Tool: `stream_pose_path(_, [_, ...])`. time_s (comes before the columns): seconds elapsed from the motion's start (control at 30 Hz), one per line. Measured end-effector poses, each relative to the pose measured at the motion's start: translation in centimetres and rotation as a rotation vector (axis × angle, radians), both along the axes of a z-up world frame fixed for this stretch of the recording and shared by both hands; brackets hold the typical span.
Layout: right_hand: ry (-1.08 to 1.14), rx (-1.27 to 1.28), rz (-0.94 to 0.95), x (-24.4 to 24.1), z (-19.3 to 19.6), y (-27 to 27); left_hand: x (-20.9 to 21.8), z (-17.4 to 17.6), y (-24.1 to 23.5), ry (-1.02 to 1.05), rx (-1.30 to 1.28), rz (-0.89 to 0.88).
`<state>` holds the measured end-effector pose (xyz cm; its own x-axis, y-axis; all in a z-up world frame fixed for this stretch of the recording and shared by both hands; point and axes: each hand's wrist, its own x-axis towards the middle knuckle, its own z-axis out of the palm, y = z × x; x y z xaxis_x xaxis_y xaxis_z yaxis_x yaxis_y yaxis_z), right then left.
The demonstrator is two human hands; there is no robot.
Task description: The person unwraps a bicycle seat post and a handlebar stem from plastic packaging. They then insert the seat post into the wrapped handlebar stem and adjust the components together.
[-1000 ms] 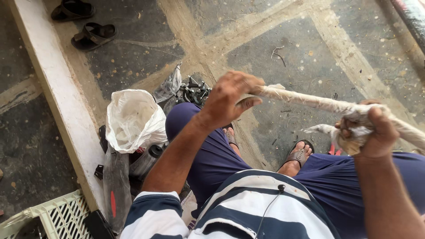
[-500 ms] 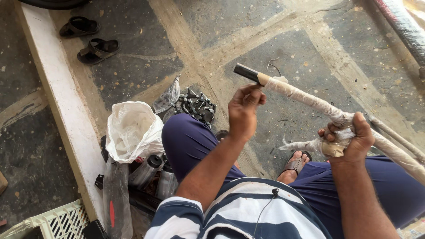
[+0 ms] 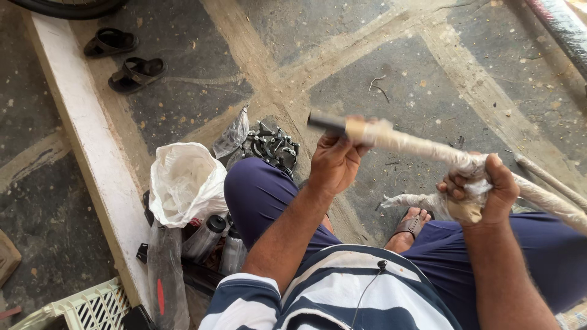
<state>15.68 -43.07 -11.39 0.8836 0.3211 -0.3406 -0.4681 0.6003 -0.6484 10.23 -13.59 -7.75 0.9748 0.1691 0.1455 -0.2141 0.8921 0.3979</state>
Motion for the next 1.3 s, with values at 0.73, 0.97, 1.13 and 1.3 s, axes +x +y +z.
stream_pose_path(0.73, [-0.299, 0.029, 0.054, 0.2, -0.7, -2.0, -0.9, 10.6, 6.6, 0.254, 2.15, -0.092])
stream_pose_path(0.97, [-0.003, -0.12, -0.189, 0.0, 1.4, 0.4, 0.2, 7.5, 0.6, -0.218, 1.731, 0.857])
stream_pose_path(1.13, [-0.028, -0.12, -0.22, 0.5, 1.8, 0.2, -0.7, 4.8, -2.7, -0.141, 0.943, 0.379])
stream_pose_path(1.3, [-0.086, -0.023, -0.207, 0.3, 1.0, -1.8, -1.5, 2.2, -1.4, 0.493, 1.046, 0.035])
